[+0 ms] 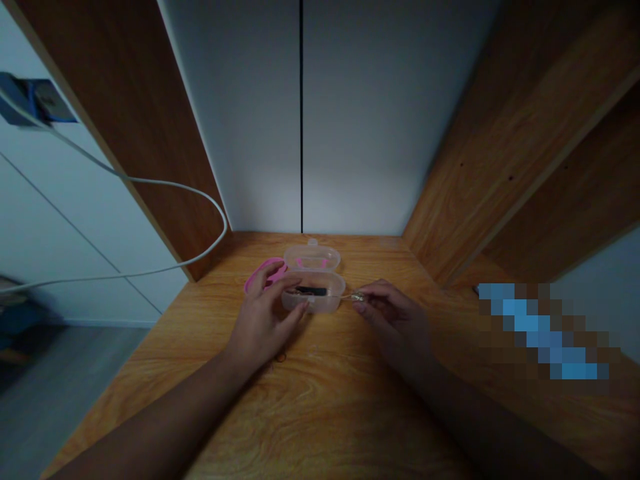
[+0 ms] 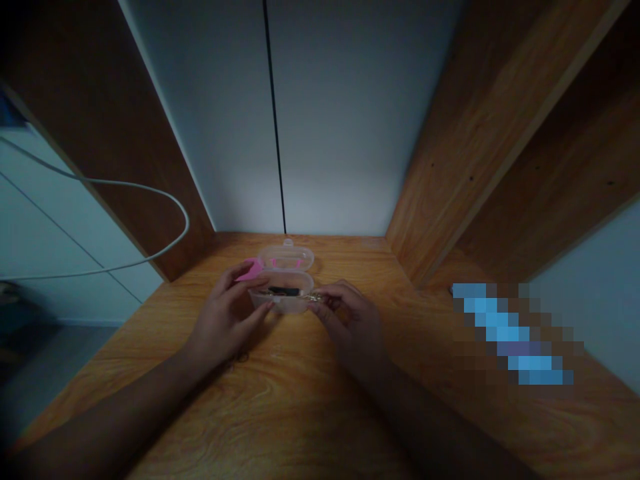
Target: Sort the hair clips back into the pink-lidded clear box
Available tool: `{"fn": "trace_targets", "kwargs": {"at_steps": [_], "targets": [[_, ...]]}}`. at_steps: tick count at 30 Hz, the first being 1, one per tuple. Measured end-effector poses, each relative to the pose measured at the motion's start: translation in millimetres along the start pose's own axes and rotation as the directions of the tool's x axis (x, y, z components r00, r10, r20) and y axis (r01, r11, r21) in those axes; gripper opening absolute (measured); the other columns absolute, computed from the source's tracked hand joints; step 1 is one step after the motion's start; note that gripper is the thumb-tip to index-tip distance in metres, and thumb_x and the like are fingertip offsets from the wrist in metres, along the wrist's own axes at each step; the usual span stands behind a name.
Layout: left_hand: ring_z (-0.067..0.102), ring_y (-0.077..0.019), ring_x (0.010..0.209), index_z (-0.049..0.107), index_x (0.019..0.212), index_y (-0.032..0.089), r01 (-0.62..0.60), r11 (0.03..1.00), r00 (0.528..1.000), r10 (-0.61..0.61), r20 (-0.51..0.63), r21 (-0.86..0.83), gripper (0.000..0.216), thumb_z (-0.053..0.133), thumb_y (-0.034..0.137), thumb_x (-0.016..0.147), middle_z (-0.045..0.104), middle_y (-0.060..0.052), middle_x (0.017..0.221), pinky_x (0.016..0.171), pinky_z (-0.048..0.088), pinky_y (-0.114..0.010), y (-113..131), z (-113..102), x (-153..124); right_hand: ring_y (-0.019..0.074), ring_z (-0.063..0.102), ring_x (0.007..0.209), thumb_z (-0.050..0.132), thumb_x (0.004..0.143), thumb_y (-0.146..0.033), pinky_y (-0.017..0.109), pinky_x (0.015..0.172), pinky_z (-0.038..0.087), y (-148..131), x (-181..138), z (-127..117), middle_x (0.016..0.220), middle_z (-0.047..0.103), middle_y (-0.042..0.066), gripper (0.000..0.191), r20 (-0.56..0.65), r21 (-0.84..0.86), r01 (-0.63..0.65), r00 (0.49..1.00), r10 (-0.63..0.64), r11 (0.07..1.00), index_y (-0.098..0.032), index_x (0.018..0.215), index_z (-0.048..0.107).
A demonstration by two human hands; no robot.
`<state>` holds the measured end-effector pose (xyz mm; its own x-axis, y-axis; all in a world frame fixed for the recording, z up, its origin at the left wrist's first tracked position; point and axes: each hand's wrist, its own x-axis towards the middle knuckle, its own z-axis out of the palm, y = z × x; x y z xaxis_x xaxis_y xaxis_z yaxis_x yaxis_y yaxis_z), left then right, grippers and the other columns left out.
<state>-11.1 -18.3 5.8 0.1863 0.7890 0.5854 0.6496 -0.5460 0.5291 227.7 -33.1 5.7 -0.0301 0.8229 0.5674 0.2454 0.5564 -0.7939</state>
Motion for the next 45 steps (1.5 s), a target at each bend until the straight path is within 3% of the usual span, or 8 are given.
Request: {"fn": "trace_targets", "kwargs": {"at_steps": [6, 10, 19, 27, 35, 45], "targets": [[0.049, -0.0307, 0.129, 0.071, 0.096, 0.02, 0.035, 0.999, 0.997, -0.033, 0.074, -0.02, 0.011, 0.07, 0.025, 0.086, 0.053, -0.011, 0.134, 0.11, 0.04, -0.054, -5.1, 4.2, -0.2, 0.0187, 0.066, 0.084, 0.07, 0.088, -0.037, 0.031, 0.076, 0.053, 4.4, 0.2, 1.1, 0.094, 0.071, 0.004, 0.016, -0.03, -0.04, -0.062, 0.998, 0.06, 0.997, -0.025, 0.098, 0.072], [0.051, -0.03, 0.127, 0.071, 0.097, 0.021, 0.001, 0.996, 0.994, 0.008, 0.109, -0.085, 0.012, 0.07, 0.023, 0.085, 0.051, -0.011, 0.135, 0.109, 0.043, -0.053, -3.6, 4.7, -1.4, 0.0178, 0.065, 0.082, 0.069, 0.089, -0.032, 0.03, 0.075, 0.052, 1.6, 1.8, -0.9, 0.091, 0.071, 0.003, 0.012, -0.042, -0.131, -0.017, 0.999, 0.011, 0.991, -0.025, 0.098, 0.071], [0.052, -0.0244, 0.126, 0.069, 0.103, 0.024, -0.11, 0.973, 0.97, 0.149, 0.192, -0.203, 0.021, 0.069, 0.015, 0.085, 0.052, -0.007, 0.134, 0.11, 0.044, -0.046, 0.6, 5.6, -4.9, 0.0219, 0.064, 0.094, 0.071, 0.088, -0.031, 0.036, 0.083, 0.053, -0.6, 5.3, -2.2, 0.094, 0.07, 0.005, 0.012, 0.078, -0.323, 0.089, 0.995, -0.067, 0.942, -0.025, 0.097, 0.074], [0.054, -0.0245, 0.123, 0.07, 0.098, 0.025, -0.115, 0.973, 0.971, 0.153, 0.182, -0.2, 0.016, 0.07, 0.017, 0.085, 0.054, -0.006, 0.131, 0.107, 0.047, -0.047, 3.3, 5.8, -4.0, 0.0254, 0.061, 0.108, 0.07, 0.088, -0.03, 0.046, 0.095, 0.05, -3.8, 3.2, -0.6, 0.109, 0.071, 0.008, 0.026, 0.143, -0.368, 0.064, 0.99, -0.011, 0.928, -0.025, 0.113, 0.072], [0.058, -0.0269, 0.117, 0.073, 0.094, 0.024, -0.028, 0.996, 0.993, 0.038, 0.115, -0.087, 0.011, 0.072, 0.021, 0.083, 0.052, -0.008, 0.133, 0.104, 0.049, -0.049, -8.8, 8.3, -2.8, 0.0215, 0.064, 0.101, 0.071, 0.088, -0.024, 0.043, 0.097, 0.048, -3.6, 6.0, 0.4, 0.099, 0.076, 0.004, 0.01, 0.194, -0.293, 0.242, 0.962, -0.19, 0.925, -0.024, 0.098, 0.074], [0.053, -0.0276, 0.124, 0.072, 0.096, 0.025, -0.073, 0.995, 0.995, 0.077, 0.068, -0.064, 0.017, 0.074, 0.021, 0.08, 0.053, -0.007, 0.13, 0.104, 0.049, -0.047, -9.4, 8.7, -1.3, 0.0235, 0.063, 0.106, 0.069, 0.09, -0.026, 0.047, 0.099, 0.048, -4.5, 5.5, 0.0, 0.105, 0.075, 0.005, 0.014, 0.269, -0.275, 0.272, 0.943, -0.198, 0.922, -0.025, 0.102, 0.074]]}}
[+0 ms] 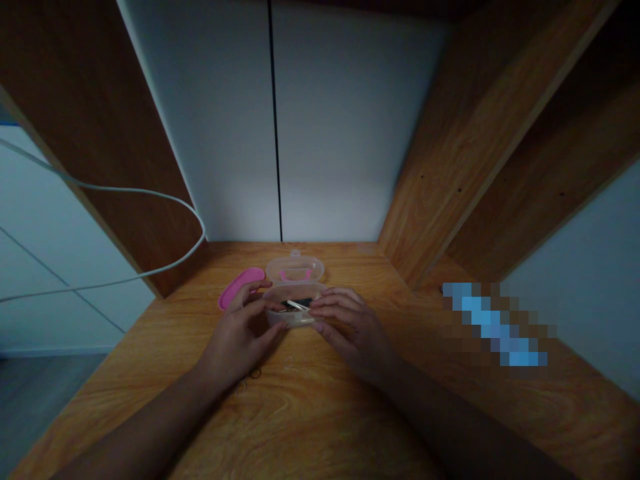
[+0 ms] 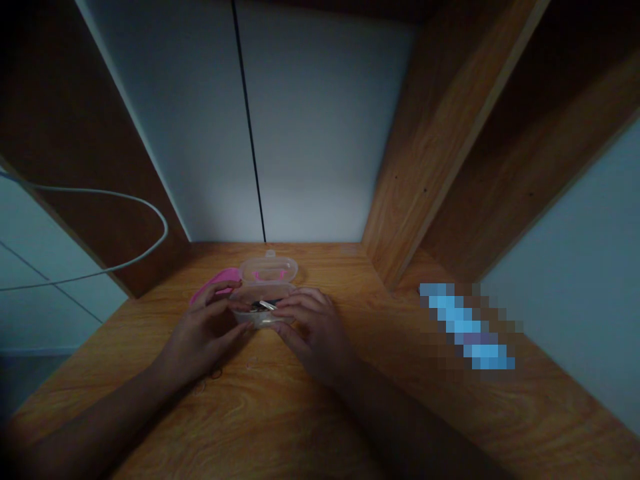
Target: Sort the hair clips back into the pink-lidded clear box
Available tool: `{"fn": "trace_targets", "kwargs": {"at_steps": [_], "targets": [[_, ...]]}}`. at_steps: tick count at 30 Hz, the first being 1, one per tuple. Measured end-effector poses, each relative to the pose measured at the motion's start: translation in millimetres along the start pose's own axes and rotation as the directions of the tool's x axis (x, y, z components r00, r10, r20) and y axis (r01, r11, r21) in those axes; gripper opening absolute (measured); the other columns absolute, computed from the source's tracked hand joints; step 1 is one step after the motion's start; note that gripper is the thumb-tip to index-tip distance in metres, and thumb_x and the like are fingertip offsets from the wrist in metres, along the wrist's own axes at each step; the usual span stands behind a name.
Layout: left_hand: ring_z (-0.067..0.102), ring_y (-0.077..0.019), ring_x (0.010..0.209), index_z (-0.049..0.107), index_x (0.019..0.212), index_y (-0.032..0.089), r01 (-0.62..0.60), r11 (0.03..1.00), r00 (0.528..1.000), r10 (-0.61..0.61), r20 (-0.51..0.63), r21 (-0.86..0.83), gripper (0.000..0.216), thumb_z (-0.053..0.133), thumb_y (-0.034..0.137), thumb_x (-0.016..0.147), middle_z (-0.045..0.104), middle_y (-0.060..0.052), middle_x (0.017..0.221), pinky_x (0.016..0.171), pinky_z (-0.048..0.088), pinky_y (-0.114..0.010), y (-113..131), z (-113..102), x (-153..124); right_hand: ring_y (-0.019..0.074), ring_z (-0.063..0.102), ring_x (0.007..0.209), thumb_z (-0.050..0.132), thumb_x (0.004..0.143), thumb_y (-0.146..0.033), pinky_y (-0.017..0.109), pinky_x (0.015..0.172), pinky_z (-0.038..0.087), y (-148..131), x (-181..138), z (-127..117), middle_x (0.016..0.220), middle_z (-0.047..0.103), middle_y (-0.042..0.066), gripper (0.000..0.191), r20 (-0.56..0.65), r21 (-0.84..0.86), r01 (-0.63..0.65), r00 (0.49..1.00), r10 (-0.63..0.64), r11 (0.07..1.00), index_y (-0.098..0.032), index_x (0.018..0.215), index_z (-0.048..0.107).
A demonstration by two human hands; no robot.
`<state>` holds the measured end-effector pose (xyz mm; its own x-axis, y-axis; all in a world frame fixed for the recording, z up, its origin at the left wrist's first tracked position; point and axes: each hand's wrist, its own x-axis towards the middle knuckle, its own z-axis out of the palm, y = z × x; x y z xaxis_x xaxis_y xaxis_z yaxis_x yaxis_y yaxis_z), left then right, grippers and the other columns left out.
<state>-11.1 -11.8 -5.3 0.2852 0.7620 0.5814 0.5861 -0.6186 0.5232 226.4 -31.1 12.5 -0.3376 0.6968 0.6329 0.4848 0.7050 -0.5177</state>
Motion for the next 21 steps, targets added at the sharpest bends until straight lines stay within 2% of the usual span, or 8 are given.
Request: {"fn": "trace_targets", "kwargs": {"at_steps": [12, 17, 19, 21], "targets": [[0.054, -0.0277, 0.123, 0.071, 0.096, 0.024, 0.016, 0.998, 1.0, -0.016, -0.008, -0.059, 0.018, 0.076, 0.022, 0.079, 0.052, -0.009, 0.132, 0.106, 0.047, -0.049, 4.4, -1.6, 1.2, 0.0217, 0.063, 0.104, 0.067, 0.091, -0.024, 0.045, 0.097, 0.049, 0.2, 0.3, -0.9, 0.106, 0.074, 0.005, 0.016, 0.013, -0.03, 0.041, 0.999, -0.041, 0.999, -0.026, 0.105, 0.072], [0.054, -0.0288, 0.124, 0.07, 0.096, 0.023, 0.033, 0.998, 0.999, -0.033, -0.01, -0.058, 0.019, 0.076, 0.02, 0.078, 0.053, -0.009, 0.131, 0.106, 0.047, -0.051, 6.7, -2.4, 2.0, 0.0243, 0.06, 0.11, 0.065, 0.091, -0.022, 0.047, 0.098, 0.046, -8.2, 1.2, -5.7, 0.108, 0.073, 0.005, 0.016, 0.003, -0.107, 0.148, 0.989, -0.149, 0.983, -0.026, 0.106, 0.07], [0.054, -0.0283, 0.123, 0.07, 0.096, 0.023, 0.038, 0.998, 0.999, -0.039, -0.009, -0.056, 0.02, 0.076, 0.02, 0.078, 0.052, -0.009, 0.132, 0.106, 0.047, -0.051, 6.9, -2.7, 2.2, 0.022, 0.061, 0.102, 0.064, 0.091, -0.019, 0.041, 0.092, 0.049, -13.4, 0.5, -6.4, 0.101, 0.074, 0.005, 0.014, 0.038, -0.104, 0.222, 0.975, -0.219, 0.969, -0.024, 0.103, 0.069], [0.054, -0.0276, 0.122, 0.07, 0.096, 0.023, 0.045, 0.997, 0.999, -0.046, -0.012, -0.058, 0.019, 0.077, 0.021, 0.078, 0.052, -0.009, 0.131, 0.106, 0.047, -0.05, 6.6, -3.1, 2.2, 0.0183, 0.061, 0.087, 0.061, 0.093, -0.021, 0.035, 0.082, 0.05, -18.5, -0.7, -4.9, 0.09, 0.072, 0.003, 0.011, 0.163, -0.088, 0.274, 0.952, -0.257, 0.958, -0.022, 0.101, 0.069]]}}
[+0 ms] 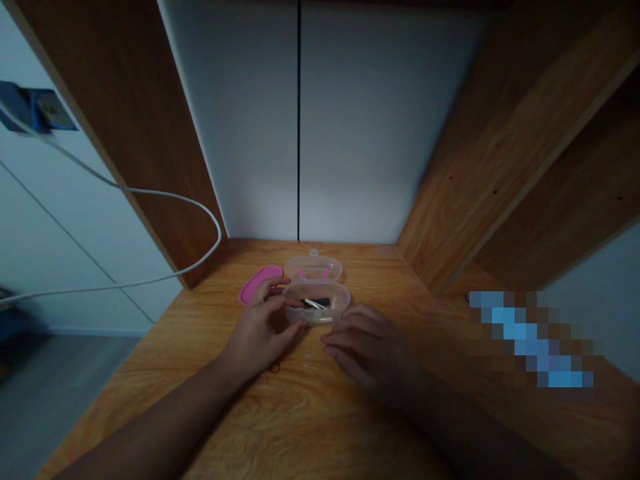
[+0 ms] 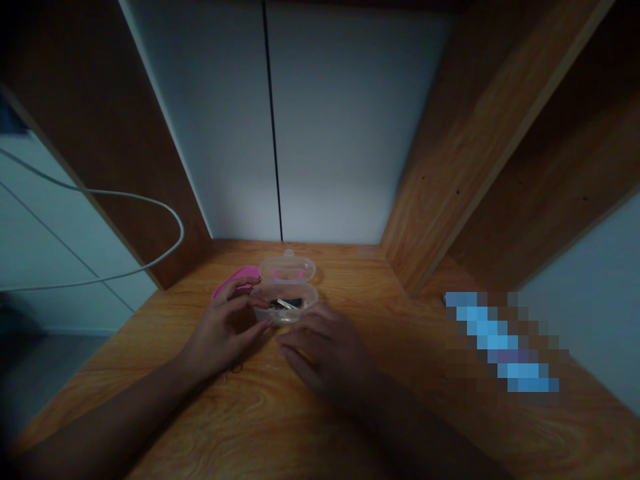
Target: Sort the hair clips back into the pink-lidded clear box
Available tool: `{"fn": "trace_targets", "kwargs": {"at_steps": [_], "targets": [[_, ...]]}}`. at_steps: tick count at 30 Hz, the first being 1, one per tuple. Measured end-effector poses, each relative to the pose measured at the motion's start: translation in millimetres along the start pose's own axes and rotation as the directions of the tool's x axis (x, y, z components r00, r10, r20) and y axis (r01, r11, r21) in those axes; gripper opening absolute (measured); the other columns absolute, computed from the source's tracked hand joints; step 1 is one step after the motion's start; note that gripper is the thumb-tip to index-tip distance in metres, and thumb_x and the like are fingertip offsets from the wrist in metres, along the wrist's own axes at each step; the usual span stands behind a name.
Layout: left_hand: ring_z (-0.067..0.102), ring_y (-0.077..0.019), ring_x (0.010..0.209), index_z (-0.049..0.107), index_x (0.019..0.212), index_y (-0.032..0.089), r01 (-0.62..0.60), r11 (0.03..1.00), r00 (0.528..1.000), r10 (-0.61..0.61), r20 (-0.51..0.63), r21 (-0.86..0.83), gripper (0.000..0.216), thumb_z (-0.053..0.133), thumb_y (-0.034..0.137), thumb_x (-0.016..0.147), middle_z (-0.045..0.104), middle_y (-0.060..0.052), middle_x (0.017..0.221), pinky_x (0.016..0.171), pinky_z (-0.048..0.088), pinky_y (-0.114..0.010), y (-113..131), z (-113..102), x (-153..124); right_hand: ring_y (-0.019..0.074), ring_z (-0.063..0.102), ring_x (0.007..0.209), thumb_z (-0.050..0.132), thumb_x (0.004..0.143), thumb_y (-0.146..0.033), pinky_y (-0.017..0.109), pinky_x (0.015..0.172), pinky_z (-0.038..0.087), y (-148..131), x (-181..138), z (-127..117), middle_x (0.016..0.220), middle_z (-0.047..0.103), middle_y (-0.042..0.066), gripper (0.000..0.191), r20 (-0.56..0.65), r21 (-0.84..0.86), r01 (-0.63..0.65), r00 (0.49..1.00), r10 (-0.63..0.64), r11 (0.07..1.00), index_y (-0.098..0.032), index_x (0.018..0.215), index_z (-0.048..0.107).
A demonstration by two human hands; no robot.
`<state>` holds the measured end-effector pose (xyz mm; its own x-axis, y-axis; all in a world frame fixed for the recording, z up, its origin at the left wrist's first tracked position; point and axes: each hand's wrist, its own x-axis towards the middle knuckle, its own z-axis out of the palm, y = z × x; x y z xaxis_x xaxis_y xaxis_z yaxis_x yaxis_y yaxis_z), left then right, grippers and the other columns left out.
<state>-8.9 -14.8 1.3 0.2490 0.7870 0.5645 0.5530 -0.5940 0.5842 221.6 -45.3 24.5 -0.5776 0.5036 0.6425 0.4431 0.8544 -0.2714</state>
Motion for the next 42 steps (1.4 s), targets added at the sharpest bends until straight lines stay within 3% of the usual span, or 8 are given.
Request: {"fn": "trace_targets", "kwargs": {"at_steps": [6, 15, 22, 24, 26, 30, 35, 42], "targets": [[0.052, -0.0276, 0.124, 0.071, 0.096, 0.023, 0.004, 1.0, 1.0, -0.004, 0.004, -0.024, 0.019, 0.078, 0.024, 0.079, 0.051, -0.009, 0.133, 0.107, 0.045, -0.049, -0.7, -1.5, 0.2, 0.0207, 0.058, 0.094, 0.057, 0.096, -0.028, 0.034, 0.08, 0.049, -12.3, 4.0, 6.0, 0.1, 0.065, 0.006, 0.022, 0.484, -0.088, -0.065, 0.869, 0.1, 0.994, -0.022, 0.115, 0.067], [0.051, -0.0261, 0.125, 0.069, 0.101, 0.021, 0.015, 0.999, 1.0, -0.015, -0.015, -0.03, 0.015, 0.056, 0.026, 0.095, 0.056, -0.01, 0.126, 0.108, 0.043, -0.046, 6.8, -8.6, -0.1, 0.0165, 0.057, 0.091, 0.057, 0.096, -0.023, 0.029, 0.08, 0.046, -10.6, 2.7, 5.3, 0.096, 0.062, 0.003, 0.012, 0.471, 0.013, -0.152, 0.873, 0.128, 0.988, -0.019, 0.092, 0.068], [0.057, -0.0255, 0.112, 0.061, 0.108, 0.017, -0.138, 0.979, 0.983, 0.154, -0.099, 0.151, 0.019, 0.05, 0.02, 0.093, 0.058, -0.012, 0.114, 0.096, 0.047, -0.039, 5.6, -28.0, 4.3, 0.018, 0.056, 0.091, 0.054, 0.098, -0.021, 0.032, 0.083, 0.047, -14.1, 9.3, 2.8, 0.095, 0.064, 0.005, 0.012, 0.445, 0.033, -0.142, 0.889, 0.113, 0.989, -0.017, 0.091, 0.064], [0.061, -0.0224, 0.091, 0.062, 0.098, 0.017, -0.231, 0.952, 0.972, 0.235, 0.007, 0.203, 0.013, 0.051, 0.018, 0.09, 0.062, -0.009, 0.095, 0.082, 0.049, -0.035, 5.3, -40.2, 8.4, 0.0177, 0.056, 0.088, 0.053, 0.098, -0.02, 0.032, 0.081, 0.046, -12.2, 9.0, 2.5, 0.092, 0.065, 0.004, 0.013, 0.426, 0.019, -0.136, 0.897, 0.115, 0.99, -0.017, 0.091, 0.063], [0.059, -0.0181, 0.071, 0.062, 0.087, 0.019, -0.318, 0.931, 0.921, 0.259, 0.29, 0.178, 0.009, 0.053, 0.018, 0.086, 0.064, -0.004, 0.078, 0.067, 0.046, -0.03, 6.0, -52.4, 12.5, 0.0176, 0.056, 0.085, 0.051, 0.099, -0.021, 0.031, 0.078, 0.046, -10.2, 7.9, 2.2, 0.09, 0.066, 0.003, 0.015, 0.409, 0.008, -0.117, 0.907, 0.104, 0.993, -0.018, 0.091, 0.064], [0.055, -0.013, 0.054, 0.067, 0.077, 0.021, -0.195, 0.967, 0.758, 0.041, 0.651, 0.166, 0.005, 0.062, 0.02, 0.076, 0.064, 0.002, 0.064, 0.052, 0.035, -0.025, 8.0, -67.1, 17.0, 0.0175, 0.057, 0.083, 0.051, 0.1, -0.023, 0.031, 0.077, 0.045, -8.5, 6.8, 2.0, 0.088, 0.067, 0.003, 0.017, 0.396, -0.01, -0.105, 0.913, 0.1, 0.994, -0.018, 0.091, 0.065], [0.059, -0.0136, 0.058, 0.074, 0.082, 0.021, 0.064, 0.974, 0.642, -0.205, 0.739, 0.215, 0.013, 0.071, 0.031, 0.073, 0.071, 0.0, 0.069, 0.049, 0.036, -0.021, 2.4, -65.8, 14.7, 0.0173, 0.058, 0.083, 0.051, 0.1, -0.022, 0.031, 0.077, 0.046, -9.4, 7.5, 1.4, 0.088, 0.068, 0.004, 0.017, 0.392, -0.007, -0.103, 0.915, 0.097, 0.995, -0.018, 0.091, 0.065], [0.055, -0.0099, 0.051, 0.075, 0.076, 0.017, 0.173, 0.979, 0.587, -0.189, 0.787, 0.106, 0.013, 0.064, 0.022, 0.072, 0.069, 0.001, 0.063, 0.046, 0.035, -0.018, -7.5, -56.7, 10.8, 0.0175, 0.058, 0.084, 0.048, 0.1, -0.023, 0.031, 0.078, 0.047, -9.4, 7.7, 0.5, 0.09, 0.068, 0.004, 0.019, 0.38, 0.014, -0.099, 0.921, 0.087, 0.995, -0.018, 0.091, 0.064]]}}
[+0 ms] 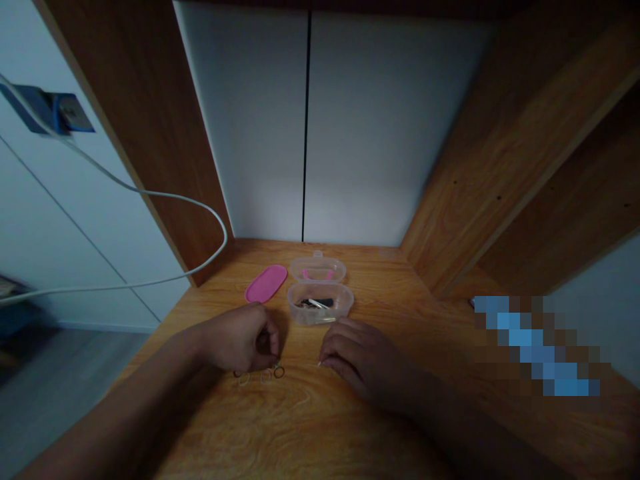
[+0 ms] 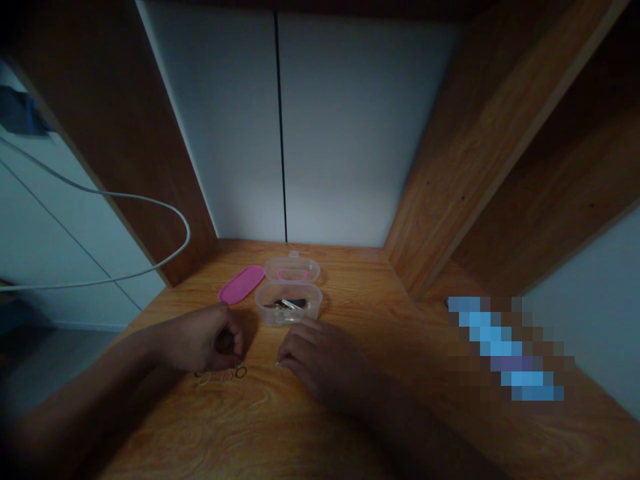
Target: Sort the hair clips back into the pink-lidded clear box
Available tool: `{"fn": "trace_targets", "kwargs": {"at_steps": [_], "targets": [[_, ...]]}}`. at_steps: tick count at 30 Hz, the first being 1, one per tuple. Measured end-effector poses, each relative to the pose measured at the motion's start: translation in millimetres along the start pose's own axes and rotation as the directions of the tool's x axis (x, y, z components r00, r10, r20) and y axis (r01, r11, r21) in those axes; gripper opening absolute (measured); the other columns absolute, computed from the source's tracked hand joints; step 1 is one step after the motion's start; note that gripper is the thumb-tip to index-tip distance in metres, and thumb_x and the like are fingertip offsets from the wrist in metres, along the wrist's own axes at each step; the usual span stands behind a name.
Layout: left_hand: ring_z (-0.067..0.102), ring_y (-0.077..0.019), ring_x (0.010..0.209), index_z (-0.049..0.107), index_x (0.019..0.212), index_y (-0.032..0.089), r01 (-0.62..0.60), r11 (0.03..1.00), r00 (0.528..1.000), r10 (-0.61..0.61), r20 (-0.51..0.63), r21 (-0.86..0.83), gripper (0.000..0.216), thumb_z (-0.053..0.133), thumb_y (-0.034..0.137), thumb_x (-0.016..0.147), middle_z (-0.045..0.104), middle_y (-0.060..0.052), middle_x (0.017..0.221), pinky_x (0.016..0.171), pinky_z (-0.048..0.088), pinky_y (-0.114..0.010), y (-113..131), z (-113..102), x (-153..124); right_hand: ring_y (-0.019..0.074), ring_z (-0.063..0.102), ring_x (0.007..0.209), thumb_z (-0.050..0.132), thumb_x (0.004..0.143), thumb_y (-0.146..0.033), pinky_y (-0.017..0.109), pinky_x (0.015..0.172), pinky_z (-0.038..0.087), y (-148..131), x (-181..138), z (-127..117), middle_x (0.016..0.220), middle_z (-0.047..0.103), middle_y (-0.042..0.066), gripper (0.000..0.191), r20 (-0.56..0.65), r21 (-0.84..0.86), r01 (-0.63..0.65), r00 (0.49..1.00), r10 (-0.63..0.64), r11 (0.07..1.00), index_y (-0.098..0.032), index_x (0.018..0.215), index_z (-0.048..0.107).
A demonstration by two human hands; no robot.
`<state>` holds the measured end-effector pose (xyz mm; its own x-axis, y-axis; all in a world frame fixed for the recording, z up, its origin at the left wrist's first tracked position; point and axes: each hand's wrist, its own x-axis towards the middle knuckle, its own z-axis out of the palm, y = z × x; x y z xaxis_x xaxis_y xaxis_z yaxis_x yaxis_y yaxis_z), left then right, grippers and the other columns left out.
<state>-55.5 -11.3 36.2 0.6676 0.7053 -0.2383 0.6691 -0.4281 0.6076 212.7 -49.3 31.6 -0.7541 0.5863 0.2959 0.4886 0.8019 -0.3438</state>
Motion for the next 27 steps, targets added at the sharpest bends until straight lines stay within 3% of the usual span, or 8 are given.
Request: {"fn": "trace_targets", "kwargs": {"at_steps": [8, 15, 21, 27], "targets": [[0.053, -0.0094, 0.052, 0.072, 0.071, 0.017, -0.051, 0.999, 0.996, 0.051, -0.074, -0.006, 0.01, 0.063, 0.019, 0.068, 0.066, 0.002, 0.062, 0.046, 0.036, -0.018, 4.6, 4.8, 1.5, 0.0176, 0.059, 0.086, 0.047, 0.1, -0.022, 0.031, 0.077, 0.048, 0.9, -1.3, -0.3, 0.09, 0.067, 0.004, 0.017, -0.024, 0.038, -0.002, 1.0, 0.002, 0.999, -0.019, 0.091, 0.061], [0.054, -0.0086, 0.05, 0.068, 0.07, 0.014, -0.111, 0.963, 0.989, 0.083, -0.122, -0.244, 0.004, 0.066, 0.016, 0.068, 0.065, 0.001, 0.059, 0.045, 0.038, -0.017, 4.2, 14.5, 4.9, 0.0173, 0.063, 0.087, 0.05, 0.1, -0.026, 0.03, 0.079, 0.049, 4.7, -5.0, 3.8, 0.093, 0.07, 0.003, 0.017, 0.023, 0.045, -0.049, 0.999, 0.048, 0.998, -0.02, 0.097, 0.066], [0.061, -0.0106, 0.05, 0.069, 0.071, 0.013, -0.094, 0.939, 0.995, 0.076, -0.067, -0.332, 0.005, 0.069, 0.018, 0.072, 0.07, -0.002, 0.06, 0.045, 0.043, -0.017, 7.0, 19.0, 6.8, 0.0169, 0.065, 0.093, 0.049, 0.1, -0.021, 0.03, 0.083, 0.049, 8.5, -6.9, 7.7, 0.099, 0.072, 0.004, 0.022, 0.076, 0.061, -0.018, 0.997, 0.014, 0.998, -0.022, 0.107, 0.07], [0.068, -0.0132, 0.064, 0.075, 0.084, 0.014, -0.151, 0.946, 0.988, 0.133, -0.081, -0.288, 0.014, 0.073, 0.025, 0.075, 0.075, -0.005, 0.075, 0.056, 0.051, -0.021, 4.6, 17.2, 10.0, 0.0167, 0.063, 0.095, 0.053, 0.096, -0.017, 0.028, 0.083, 0.048, 8.3, -6.2, 7.3, 0.101, 0.07, 0.004, 0.019, 0.118, 0.073, -0.034, 0.993, 0.025, 0.997, -0.02, 0.101, 0.071]]}}
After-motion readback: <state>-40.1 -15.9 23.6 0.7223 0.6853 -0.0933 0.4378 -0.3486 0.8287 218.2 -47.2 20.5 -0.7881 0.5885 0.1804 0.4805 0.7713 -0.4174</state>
